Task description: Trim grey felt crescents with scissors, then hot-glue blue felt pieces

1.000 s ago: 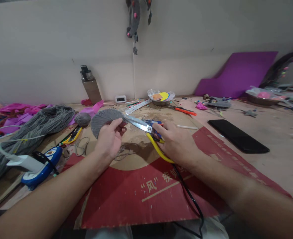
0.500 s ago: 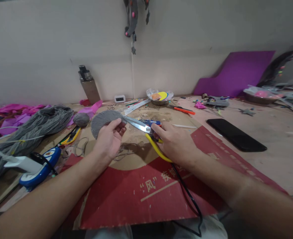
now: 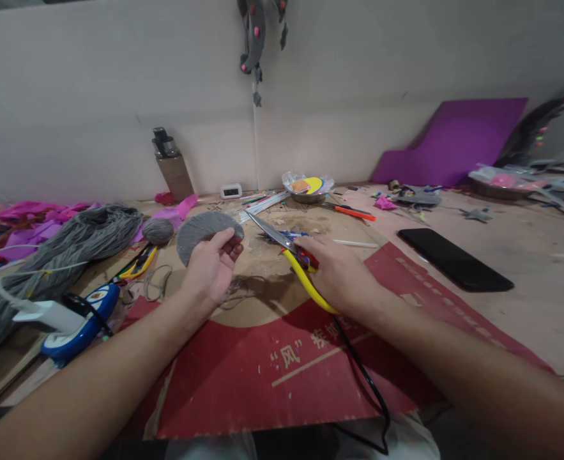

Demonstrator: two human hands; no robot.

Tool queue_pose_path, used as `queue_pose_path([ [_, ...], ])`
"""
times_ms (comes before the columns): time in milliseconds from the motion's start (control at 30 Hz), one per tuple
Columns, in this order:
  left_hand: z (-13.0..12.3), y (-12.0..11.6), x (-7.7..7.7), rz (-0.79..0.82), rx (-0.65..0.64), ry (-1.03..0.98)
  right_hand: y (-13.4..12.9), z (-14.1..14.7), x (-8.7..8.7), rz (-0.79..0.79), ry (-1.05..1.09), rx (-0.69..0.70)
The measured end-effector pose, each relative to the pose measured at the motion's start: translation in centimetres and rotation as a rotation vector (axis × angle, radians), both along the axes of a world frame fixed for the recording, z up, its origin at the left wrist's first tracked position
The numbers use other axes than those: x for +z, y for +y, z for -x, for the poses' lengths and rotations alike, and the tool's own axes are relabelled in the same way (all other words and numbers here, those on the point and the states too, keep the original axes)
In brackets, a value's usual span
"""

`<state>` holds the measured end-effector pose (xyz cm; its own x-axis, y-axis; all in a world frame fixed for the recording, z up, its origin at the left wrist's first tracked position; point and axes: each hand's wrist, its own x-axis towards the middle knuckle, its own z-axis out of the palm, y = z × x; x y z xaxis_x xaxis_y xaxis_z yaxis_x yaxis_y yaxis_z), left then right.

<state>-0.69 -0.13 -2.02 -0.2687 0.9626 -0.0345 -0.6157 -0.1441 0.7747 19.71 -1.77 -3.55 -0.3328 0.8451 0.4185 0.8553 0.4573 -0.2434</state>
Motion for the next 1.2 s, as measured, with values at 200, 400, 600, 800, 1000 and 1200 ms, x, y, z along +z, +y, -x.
queue_pose_path([
  [200, -0.02, -0.05, 0.22, 0.026, -0.028, -0.046, 0.40, 0.23, -0.45, 0.033, 0.074, 0.028],
  [400, -0.27, -0.38, 0.42, 0.039, -0.102, -0.065, -0.02, 0.20, 0.05, 0.013, -0.039, -0.028],
  [600, -0.26, -0.53, 0.40, 0.008, -0.130, -0.036, -0.32, 0.26, 0.34, -0.023, -0.128, -0.063],
  [800, -0.24, -0.58, 0.36, -0.027, -0.128, -0.027, -0.45, 0.25, 0.17, -0.039, -0.159, -0.057],
  [1000, -0.20, -0.64, 0.24, -0.044, -0.126, -0.046, -0.50, 0.26, 0.00, -0.058, -0.158, -0.052],
  [1200, -0.17, -0.47, 0.22, -0.027, -0.122, -0.058, -0.45, 0.20, -0.09, -0.067, -0.176, -0.048],
])
